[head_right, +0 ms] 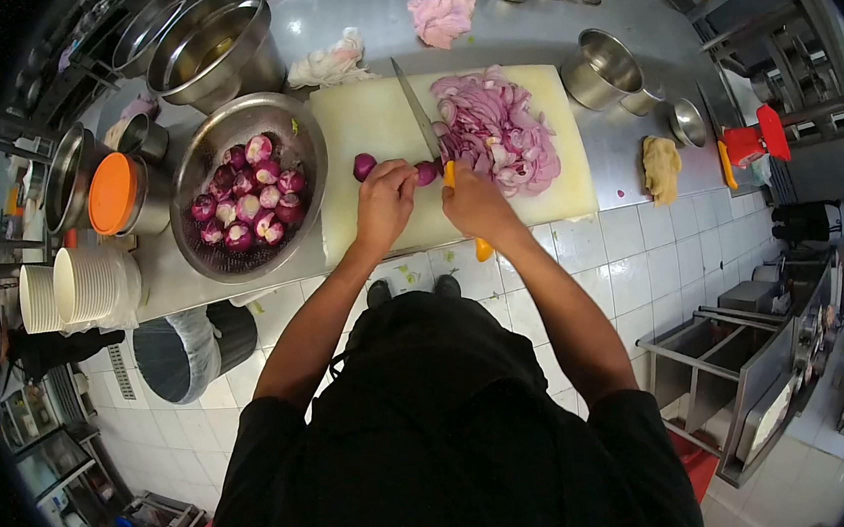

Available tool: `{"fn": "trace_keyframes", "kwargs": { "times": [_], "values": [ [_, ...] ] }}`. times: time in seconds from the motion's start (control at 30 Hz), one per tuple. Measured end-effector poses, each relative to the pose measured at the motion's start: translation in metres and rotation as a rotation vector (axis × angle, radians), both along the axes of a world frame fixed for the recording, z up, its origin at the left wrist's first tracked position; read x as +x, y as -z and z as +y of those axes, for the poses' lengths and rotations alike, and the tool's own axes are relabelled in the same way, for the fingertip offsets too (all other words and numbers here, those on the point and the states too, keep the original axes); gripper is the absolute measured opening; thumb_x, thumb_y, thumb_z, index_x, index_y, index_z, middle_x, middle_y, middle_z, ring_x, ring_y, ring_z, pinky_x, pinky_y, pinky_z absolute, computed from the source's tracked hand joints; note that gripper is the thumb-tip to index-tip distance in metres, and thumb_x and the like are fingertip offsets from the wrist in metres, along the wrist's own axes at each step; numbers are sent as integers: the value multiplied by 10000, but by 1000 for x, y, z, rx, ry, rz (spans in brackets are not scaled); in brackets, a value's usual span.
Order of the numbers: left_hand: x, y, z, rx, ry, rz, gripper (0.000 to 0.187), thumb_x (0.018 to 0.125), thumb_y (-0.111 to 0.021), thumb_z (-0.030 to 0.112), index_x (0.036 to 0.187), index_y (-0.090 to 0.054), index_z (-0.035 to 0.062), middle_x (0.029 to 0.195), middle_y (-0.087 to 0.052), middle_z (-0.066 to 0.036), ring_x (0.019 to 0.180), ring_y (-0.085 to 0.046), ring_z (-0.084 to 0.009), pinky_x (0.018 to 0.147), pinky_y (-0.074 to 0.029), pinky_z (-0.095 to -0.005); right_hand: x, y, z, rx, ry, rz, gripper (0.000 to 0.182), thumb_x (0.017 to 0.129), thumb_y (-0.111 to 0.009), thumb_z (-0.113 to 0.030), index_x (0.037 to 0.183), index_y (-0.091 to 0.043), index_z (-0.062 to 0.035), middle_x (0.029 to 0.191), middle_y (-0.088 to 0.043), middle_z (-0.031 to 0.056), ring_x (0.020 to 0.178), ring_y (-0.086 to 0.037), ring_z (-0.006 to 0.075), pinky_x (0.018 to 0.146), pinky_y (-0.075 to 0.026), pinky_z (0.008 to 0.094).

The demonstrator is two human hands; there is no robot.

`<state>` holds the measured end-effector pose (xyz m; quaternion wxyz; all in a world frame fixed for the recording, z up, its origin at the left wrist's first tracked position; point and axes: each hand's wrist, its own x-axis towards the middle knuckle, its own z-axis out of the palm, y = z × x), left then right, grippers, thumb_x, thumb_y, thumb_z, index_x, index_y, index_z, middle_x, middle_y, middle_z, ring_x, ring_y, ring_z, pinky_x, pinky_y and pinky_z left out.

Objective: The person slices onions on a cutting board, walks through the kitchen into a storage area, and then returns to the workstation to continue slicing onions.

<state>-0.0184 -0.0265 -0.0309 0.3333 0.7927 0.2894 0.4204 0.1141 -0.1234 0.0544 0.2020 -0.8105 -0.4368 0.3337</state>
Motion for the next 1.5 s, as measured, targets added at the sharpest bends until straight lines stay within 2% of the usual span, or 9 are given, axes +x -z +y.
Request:
{"fn": "trace_keyframes", "kwargs": {
  "times": [0.5,0.53,0.6,0.67,0.97,1.07,1.17,1.4,1.5],
  "values": [
    [0,-1,1,-6,-6,34,113,824,-715,-25,932,-743,-17,971,-725,-150,877,-694,-334,800,-565,-390,-16,25,-6,-10,-23,-159,328,930,-541,-142,1150,-450,84,896,-664,361,913,-658,528,822,-510,590],
    [-1,-1,-2,-6,-4,37,114,822,-715,-28,933,-742,-18,974,-726,-152,877,-694,-334,801,-565,-390,-6,74,-10,330,-124,-416,337,959,-547,-154,1163,-412,78,779,-664,263,544,-683,351,485,-556,427],
    [0,-1,0,7,-18,39,117,820,-714,-34,933,-741,-20,981,-727,-154,876,-694,-335,803,-565,-389,8,60,4,156,-74,-193,336,960,-546,-156,1166,-413,74,774,-663,263,543,-681,352,493,-556,432],
    [-3,-1,-4,-19,3,61,117,822,-713,-30,934,-742,-18,987,-728,-156,889,-693,-337,813,-564,-390,-7,-22,9,-134,54,109,334,941,-541,-136,1166,-434,87,916,-663,365,914,-657,526,832,-513,587],
    [-4,-2,-1,5,-5,69,113,823,-710,-25,932,-739,-17,980,-726,-157,903,-688,-346,825,-560,-400,1,27,0,15,-73,-109,338,968,-516,-136,1198,-396,80,752,-665,278,533,-673,360,517,-543,467],
    [-2,-4,1,-6,12,63,106,827,-709,-17,930,-736,-18,978,-723,-155,902,-686,-344,826,-558,-403,-22,-58,8,-217,74,165,307,933,-539,-112,1139,-432,89,889,-652,381,942,-640,546,827,-514,588],
    [-1,-1,0,-10,10,51,103,826,-708,-21,926,-735,-18,976,-721,-154,900,-684,-343,824,-556,-404,-19,21,0,-23,5,-68,307,938,-530,-123,1141,-433,86,852,-659,359,794,-675,503,740,-545,548],
    [-2,-3,0,17,8,47,119,817,-709,-34,932,-734,-20,973,-722,-152,899,-680,-345,819,-553,-405,-23,-58,8,-175,52,168,321,919,-517,-96,1150,-427,107,820,-659,357,854,-655,543,797,-519,591],
    [1,1,1,27,11,17,111,794,-689,-40,900,-716,-23,947,-697,-146,887,-662,-351,806,-548,-426,-20,28,0,28,-32,-107,333,913,-521,-91,1157,-425,114,811,-660,351,835,-664,530,772,-527,581]
  ]
}}
